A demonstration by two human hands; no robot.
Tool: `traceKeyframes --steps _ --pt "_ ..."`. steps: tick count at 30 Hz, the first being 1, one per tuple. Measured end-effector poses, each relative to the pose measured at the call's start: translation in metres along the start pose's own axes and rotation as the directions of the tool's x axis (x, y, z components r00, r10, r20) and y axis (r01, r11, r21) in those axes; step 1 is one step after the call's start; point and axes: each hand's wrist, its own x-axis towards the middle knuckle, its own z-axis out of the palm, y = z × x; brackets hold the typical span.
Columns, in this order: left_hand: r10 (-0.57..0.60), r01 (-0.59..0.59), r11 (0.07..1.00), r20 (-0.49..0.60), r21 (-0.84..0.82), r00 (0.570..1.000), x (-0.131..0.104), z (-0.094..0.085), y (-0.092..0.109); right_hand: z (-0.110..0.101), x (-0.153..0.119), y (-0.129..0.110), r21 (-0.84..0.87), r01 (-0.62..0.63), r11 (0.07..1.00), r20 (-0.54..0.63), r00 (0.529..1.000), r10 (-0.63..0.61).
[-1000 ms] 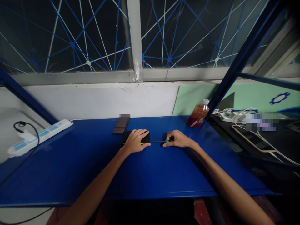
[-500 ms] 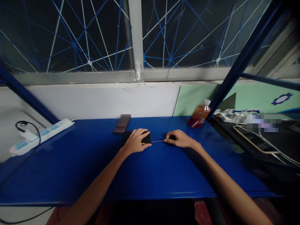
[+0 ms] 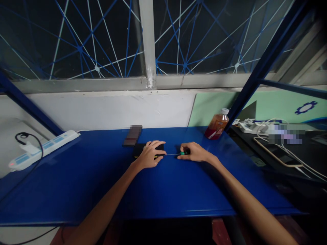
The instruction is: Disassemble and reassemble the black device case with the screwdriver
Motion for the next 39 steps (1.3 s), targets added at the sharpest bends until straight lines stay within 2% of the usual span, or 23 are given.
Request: traceKeyframes --steps 5,10,15,23,29,35,39 --pt "0.003 -0.003 1.0 0.007 -0.006 1.0 0.0 -0.002 0.006 -0.004 -0.001 0.004 -0.03 0.0 1.0 0.022 1.0 0.0" --pt "-0.003 0.003 1.0 0.006 -0.001 1.0 0.0 -0.001 0.006 0.0 0.002 0.011 -0.052 -0.007 0.999 -0.007 1.0 0.007" --pt "0.003 -0.003 1.0 -0.011 0.004 1.0 0.0 0.002 0.005 0.005 0.002 0.006 -0.023 -0.011 1.0 0.008 1.0 0.011" --pt "-0.006 0.006 1.0 -0.014 0.013 1.0 0.001 0.001 0.008 -0.002 0.0 0.004 -0.002 0.008 1.0 0.033 0.999 -0.008" --pt "-0.01 0.01 1.0 -0.009 0.012 1.0 0.001 0.0 0.011 0.001 0.002 0.008 -0.046 0.004 0.999 -0.021 1.0 -0.005" --pt "-0.009 0.009 1.0 -0.01 -0.002 1.0 0.001 0.001 0.01 0.004 0.001 0.003 -0.059 -0.075 0.995 0.037 0.996 0.077" --pt "-0.017 0.017 1.0 -0.009 -0.003 1.0 0.002 0.002 0.01 0.001 0.001 0.002 -0.048 -0.06 0.997 0.007 0.998 0.06"
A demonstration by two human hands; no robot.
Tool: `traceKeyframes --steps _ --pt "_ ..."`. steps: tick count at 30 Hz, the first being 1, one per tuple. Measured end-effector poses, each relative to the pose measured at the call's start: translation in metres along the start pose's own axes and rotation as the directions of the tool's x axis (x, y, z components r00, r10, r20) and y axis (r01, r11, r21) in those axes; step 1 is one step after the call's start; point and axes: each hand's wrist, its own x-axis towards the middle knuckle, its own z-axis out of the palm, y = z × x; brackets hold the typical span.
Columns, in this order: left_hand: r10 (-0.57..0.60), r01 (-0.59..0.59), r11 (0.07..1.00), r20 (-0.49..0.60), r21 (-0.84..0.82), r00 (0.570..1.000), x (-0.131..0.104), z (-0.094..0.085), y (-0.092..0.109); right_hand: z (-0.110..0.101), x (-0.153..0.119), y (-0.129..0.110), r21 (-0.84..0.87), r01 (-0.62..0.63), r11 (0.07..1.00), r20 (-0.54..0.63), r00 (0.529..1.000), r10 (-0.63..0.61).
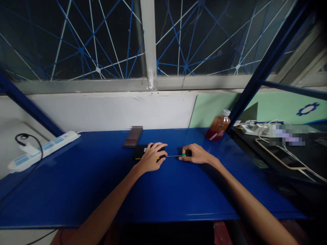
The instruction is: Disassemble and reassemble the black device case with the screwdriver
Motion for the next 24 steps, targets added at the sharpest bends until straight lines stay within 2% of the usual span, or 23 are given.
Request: traceKeyframes --steps 6,11,17,24 --pt "0.003 -0.003 1.0 -0.015 0.003 1.0 -0.0004 0.0025 -0.0006 -0.0029 0.0004 0.0078 -0.005 0.021 1.0 0.013 1.0 -0.021" --pt "0.001 -0.001 1.0 -0.018 0.012 1.0 -0.0004 0.0026 0.0 -0.0014 0.0011 0.0089 0.019 0.043 0.999 -0.041 0.998 -0.042" --pt "-0.012 0.012 1.0 -0.024 0.006 1.0 0.0 0.0033 0.0012 -0.0013 -0.0001 0.0031 0.067 0.038 0.997 0.033 0.999 -0.041" --pt "-0.016 0.016 1.0 -0.031 0.007 0.999 0.0006 0.0038 0.0013 -0.0077 -0.0007 0.0056 0.068 0.049 0.996 0.013 0.999 -0.05"
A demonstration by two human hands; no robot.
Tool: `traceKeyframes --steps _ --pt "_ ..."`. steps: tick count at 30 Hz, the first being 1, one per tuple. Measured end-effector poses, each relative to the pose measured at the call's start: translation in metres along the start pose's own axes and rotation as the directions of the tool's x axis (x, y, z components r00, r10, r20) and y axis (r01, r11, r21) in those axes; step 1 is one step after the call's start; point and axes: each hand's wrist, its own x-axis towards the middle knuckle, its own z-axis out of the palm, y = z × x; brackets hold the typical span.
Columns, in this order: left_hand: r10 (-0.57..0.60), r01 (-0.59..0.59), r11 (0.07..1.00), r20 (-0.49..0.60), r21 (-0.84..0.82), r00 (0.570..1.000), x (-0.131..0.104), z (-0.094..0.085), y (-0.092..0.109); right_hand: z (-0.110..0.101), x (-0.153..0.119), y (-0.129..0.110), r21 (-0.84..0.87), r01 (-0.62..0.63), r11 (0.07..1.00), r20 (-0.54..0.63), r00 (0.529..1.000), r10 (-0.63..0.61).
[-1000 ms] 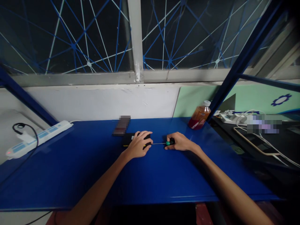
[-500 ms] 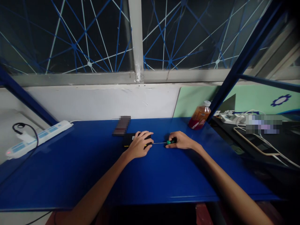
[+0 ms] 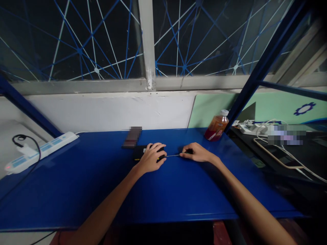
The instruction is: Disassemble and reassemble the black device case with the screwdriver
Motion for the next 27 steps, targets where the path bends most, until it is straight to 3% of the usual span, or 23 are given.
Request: traceKeyframes --steps 21,27 --pt "0.001 -0.001 1.0 -0.007 0.015 1.0 0.0002 -0.0015 0.0005 0.0007 -0.0006 -0.0014 0.003 0.005 1.0 -0.007 1.0 -0.005" --pt "0.004 -0.005 1.0 0.002 0.013 1.0 0.0001 -0.0027 0.0014 0.0011 -0.0007 -0.0027 -0.016 -0.001 1.0 -0.084 0.996 0.0"
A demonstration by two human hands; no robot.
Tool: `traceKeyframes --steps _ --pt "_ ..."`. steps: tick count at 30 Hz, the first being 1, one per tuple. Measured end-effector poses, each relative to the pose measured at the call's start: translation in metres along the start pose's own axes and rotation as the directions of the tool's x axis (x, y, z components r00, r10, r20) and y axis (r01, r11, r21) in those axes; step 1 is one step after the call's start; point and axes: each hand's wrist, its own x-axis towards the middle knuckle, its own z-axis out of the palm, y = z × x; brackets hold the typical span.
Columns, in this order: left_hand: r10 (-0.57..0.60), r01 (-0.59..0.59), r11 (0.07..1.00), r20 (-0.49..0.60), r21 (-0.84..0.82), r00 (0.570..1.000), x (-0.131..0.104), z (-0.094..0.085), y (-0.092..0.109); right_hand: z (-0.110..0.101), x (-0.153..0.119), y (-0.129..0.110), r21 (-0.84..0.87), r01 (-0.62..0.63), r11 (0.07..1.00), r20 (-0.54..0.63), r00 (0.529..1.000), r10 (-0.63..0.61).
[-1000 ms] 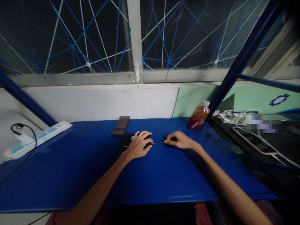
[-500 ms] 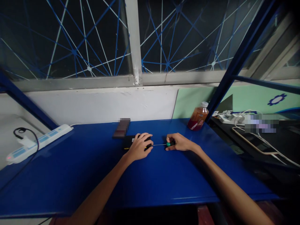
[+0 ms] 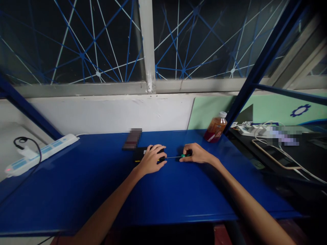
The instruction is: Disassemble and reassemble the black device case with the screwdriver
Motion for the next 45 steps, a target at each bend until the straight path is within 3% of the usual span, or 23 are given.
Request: traceKeyframes --steps 5,10,20,29,36,40,45 --pt "-0.004 0.004 1.0 0.006 0.001 1.0 0.0 0.0 0.0 0.004 0.0 -0.002 -0.024 -0.049 0.999 0.078 0.996 0.051" --pt "-0.016 0.016 1.0 0.008 -0.011 1.0 0.0 0.0 -0.001 0.005 0.001 -0.002 -0.118 -0.024 0.993 -0.009 1.0 0.023" --pt "-0.047 0.047 0.998 0.002 -0.033 0.999 0.002 -0.002 0.001 0.004 0.002 0.005 -0.113 -0.018 0.993 -0.018 1.0 0.016" --pt "-0.234 0.229 0.967 -0.033 -0.107 0.972 0.012 0.001 0.007 -0.005 0.0 0.006 -0.069 -0.035 0.997 -0.039 0.999 0.032" --pt "-0.29 0.29 0.954 0.008 -0.073 0.957 0.035 0.009 0.016 -0.021 -0.005 0.018 -0.085 -0.107 0.991 -0.216 0.973 0.086" --pt "-0.335 0.333 0.941 -0.011 -0.066 0.942 0.042 0.019 0.022 -0.021 -0.005 0.021 -0.096 -0.124 0.988 -0.218 0.971 0.1" --pt "-0.273 0.273 0.961 0.02 -0.045 0.962 0.032 0.007 0.016 -0.02 -0.004 0.021 -0.113 -0.128 0.985 -0.215 0.971 0.102"
